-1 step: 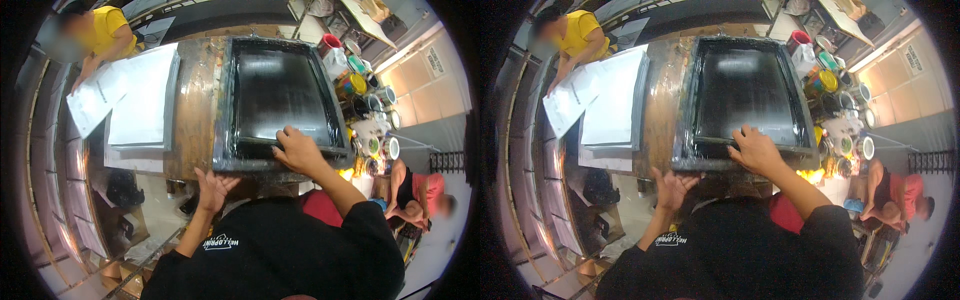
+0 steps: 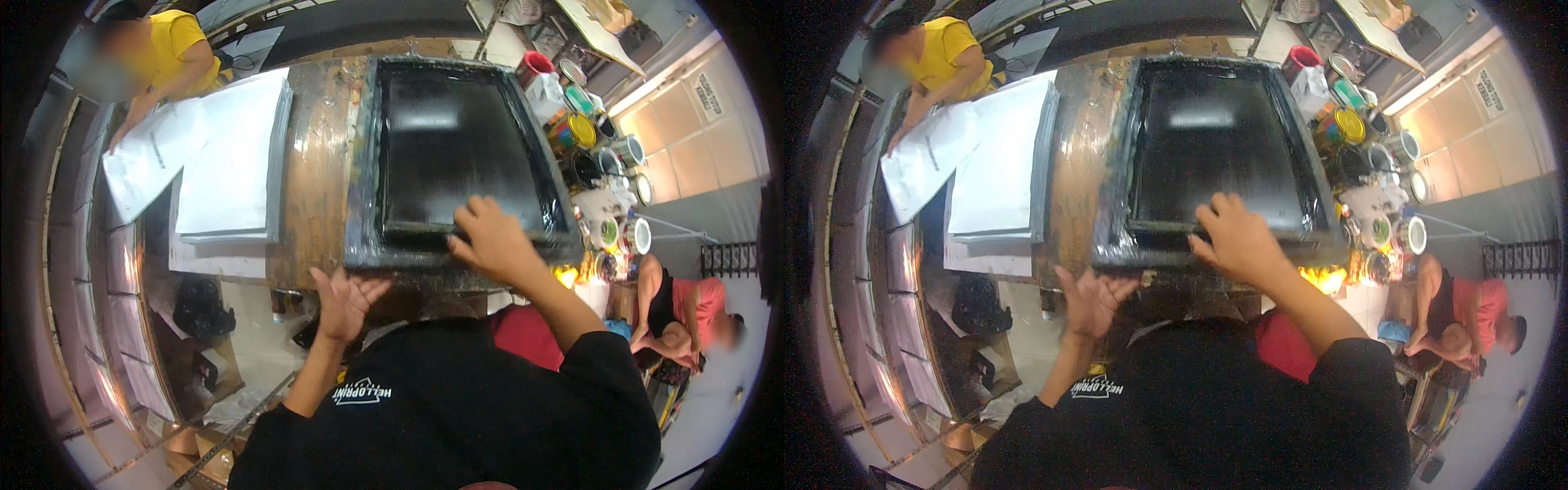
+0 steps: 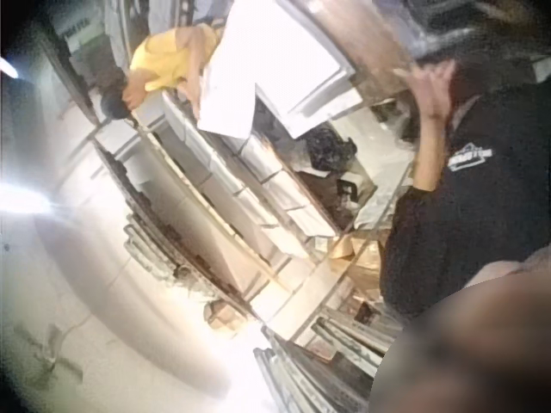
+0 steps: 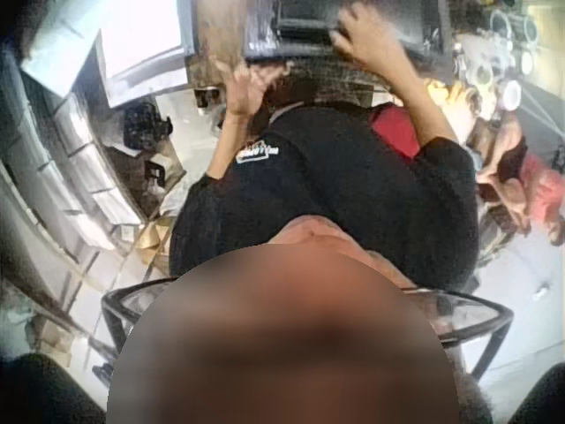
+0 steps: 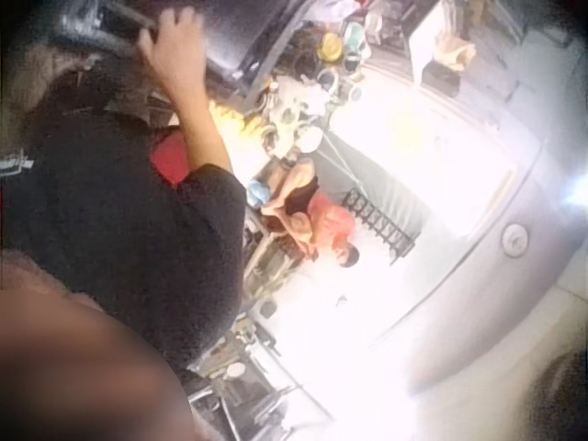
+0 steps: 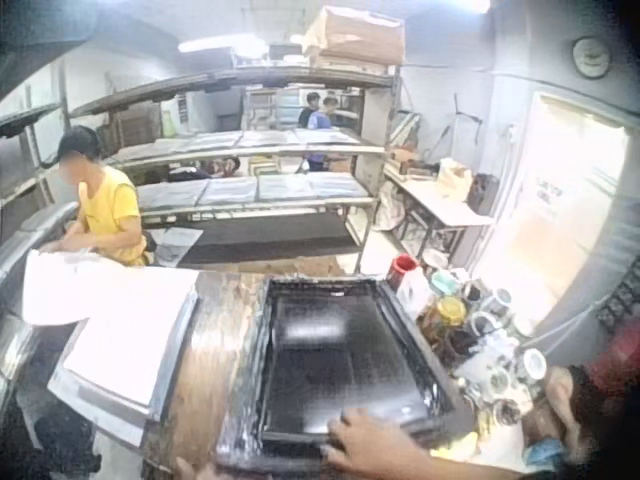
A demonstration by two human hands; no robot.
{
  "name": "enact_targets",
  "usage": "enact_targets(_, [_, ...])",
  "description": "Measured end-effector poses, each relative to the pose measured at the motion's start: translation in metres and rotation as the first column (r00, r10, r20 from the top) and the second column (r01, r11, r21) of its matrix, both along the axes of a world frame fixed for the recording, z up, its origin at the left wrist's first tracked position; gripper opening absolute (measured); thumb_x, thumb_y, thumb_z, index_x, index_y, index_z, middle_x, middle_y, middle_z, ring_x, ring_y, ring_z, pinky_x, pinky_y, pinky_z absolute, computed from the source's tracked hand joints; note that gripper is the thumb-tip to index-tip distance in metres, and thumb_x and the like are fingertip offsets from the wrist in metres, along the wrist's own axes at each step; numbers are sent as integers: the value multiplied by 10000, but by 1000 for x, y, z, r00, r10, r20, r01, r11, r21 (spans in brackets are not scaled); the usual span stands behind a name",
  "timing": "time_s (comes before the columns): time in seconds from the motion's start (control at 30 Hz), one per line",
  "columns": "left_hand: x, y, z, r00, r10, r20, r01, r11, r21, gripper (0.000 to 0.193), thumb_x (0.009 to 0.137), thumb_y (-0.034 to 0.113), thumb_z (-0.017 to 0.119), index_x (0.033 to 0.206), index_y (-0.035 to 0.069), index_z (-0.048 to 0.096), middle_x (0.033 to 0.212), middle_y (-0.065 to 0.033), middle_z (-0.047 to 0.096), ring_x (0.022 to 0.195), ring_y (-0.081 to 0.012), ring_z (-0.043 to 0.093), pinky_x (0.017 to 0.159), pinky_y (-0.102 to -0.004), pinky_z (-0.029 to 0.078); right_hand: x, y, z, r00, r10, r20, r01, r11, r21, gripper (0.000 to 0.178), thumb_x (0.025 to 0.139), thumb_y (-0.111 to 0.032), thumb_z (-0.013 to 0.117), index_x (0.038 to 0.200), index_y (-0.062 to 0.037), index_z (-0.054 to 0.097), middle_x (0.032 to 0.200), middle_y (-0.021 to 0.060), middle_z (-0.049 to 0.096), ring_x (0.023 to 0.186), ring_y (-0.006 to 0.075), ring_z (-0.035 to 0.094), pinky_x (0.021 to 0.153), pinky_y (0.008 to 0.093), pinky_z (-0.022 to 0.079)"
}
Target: The person performs screen printing on white paper sheets using a squeegee to pull ink across a screen frame. They repeatedly place a sheet under the screen, pull the squeegee, lift the screen, and remove the printed sheet, stacking the finished prints to the left.
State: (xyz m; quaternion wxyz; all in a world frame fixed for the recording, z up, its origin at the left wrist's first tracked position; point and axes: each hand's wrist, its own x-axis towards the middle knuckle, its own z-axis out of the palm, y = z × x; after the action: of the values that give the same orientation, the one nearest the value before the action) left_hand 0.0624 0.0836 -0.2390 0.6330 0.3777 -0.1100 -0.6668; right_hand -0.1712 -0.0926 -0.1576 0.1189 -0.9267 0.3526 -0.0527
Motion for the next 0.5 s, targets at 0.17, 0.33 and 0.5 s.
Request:
enact_targets(0.17, [13, -54, 58, 982, 40, 184, 66, 841, -536, 1058, 921, 819, 307, 1583, 9, 152, 1565, -322, 290, 1487, -437, 268, 1222, -549, 248, 29, -28, 88, 977, -24, 213, 139, 825, -548, 326, 880, -371, 656, 1006, -72, 625, 915, 113, 609, 934, 307, 585, 921, 492, 394])
enact_targets(0.33, [-41, -71, -72, -340, -32, 940, 237, 964, 119, 1029, 902, 818, 377, 1608, 83, 237, 1628, -329, 154, 1556, -409, 38, 1190, -660, -50, 41, -66, 119, 964, -17, 267, 179, 783, -596, 319, 923, -342, 580, 1055, -62, 655, 898, 131, 614, 927, 323, 607, 882, 464, 385])
enact_targets(0.5, [-64, -45, -145, -520, -210, 828, 225, 901, 370, 1189, 841, 898, 326, 1593, -15, 207, 1656, -302, 94, 1572, -352, -3, 1116, -747, -139, 51, -107, 159, 963, 14, 269, 166, 754, -635, 395, 938, -381, 574, 1093, -31, 675, 994, 170, 683, 941, 353, 634, 897, 450, 405])
